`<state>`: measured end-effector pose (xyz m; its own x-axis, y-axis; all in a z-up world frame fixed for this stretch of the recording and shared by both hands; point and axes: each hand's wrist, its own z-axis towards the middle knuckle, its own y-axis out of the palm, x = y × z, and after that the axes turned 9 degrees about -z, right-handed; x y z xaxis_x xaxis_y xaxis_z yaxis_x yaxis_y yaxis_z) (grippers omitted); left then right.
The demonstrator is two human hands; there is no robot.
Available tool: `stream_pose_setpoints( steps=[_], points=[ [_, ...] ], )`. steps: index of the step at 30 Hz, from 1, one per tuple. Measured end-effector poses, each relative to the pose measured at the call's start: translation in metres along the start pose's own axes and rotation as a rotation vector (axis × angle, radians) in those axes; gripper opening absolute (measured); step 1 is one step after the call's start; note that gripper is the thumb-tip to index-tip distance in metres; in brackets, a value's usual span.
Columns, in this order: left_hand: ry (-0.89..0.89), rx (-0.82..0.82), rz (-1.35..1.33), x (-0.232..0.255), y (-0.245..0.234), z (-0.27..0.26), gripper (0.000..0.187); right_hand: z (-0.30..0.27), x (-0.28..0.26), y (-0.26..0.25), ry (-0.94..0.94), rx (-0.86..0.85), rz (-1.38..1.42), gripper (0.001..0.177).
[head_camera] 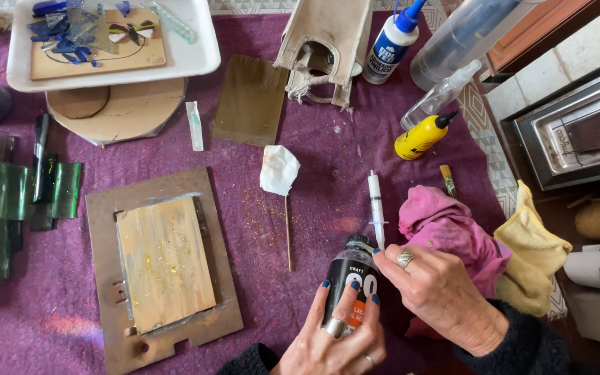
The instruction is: Applying adhesive and gold leaf flakes to a block as part of a craft project.
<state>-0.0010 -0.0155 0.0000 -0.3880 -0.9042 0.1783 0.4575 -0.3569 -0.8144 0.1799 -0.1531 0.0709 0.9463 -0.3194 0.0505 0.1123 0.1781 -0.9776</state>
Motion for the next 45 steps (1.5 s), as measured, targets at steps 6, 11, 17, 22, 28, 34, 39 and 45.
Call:
stream_pose_setpoints(
  steps=[6,11,17,22,28,34,39,45],
  points=[
    [0.034,-0.056,-0.026,-0.003,-0.013,0.009,0.032,0.011,-0.001,-0.008,-0.187,-0.060,-0.075,0.030],
    [0.121,-0.119,0.000,-0.001,-0.016,0.010,0.035,0.004,0.010,-0.004,-0.018,-0.143,0.031,0.029],
    [-0.348,0.231,-0.386,-0.001,-0.008,-0.004,0.049,-0.003,-0.012,0.008,0.096,0.015,0.077,0.026],
    [-0.538,0.239,-0.506,-0.007,-0.021,0.000,0.056,-0.014,-0.020,0.011,0.189,0.064,0.102,0.025],
    [-0.357,0.297,-0.187,0.009,-0.016,-0.004,0.037,-0.038,-0.035,0.017,0.189,0.102,0.055,0.037],
    [-0.271,0.294,-0.106,0.008,-0.007,-0.007,0.031,-0.042,-0.036,0.019,0.184,0.148,0.049,0.037],
    [-0.230,0.250,-0.074,0.005,-0.007,-0.010,0.030,-0.045,-0.039,0.033,0.096,0.164,-0.045,0.038],
    [-0.213,0.298,-0.034,0.002,-0.004,-0.011,0.028,-0.044,-0.051,0.046,0.131,0.276,-0.102,0.032]
  ],
)
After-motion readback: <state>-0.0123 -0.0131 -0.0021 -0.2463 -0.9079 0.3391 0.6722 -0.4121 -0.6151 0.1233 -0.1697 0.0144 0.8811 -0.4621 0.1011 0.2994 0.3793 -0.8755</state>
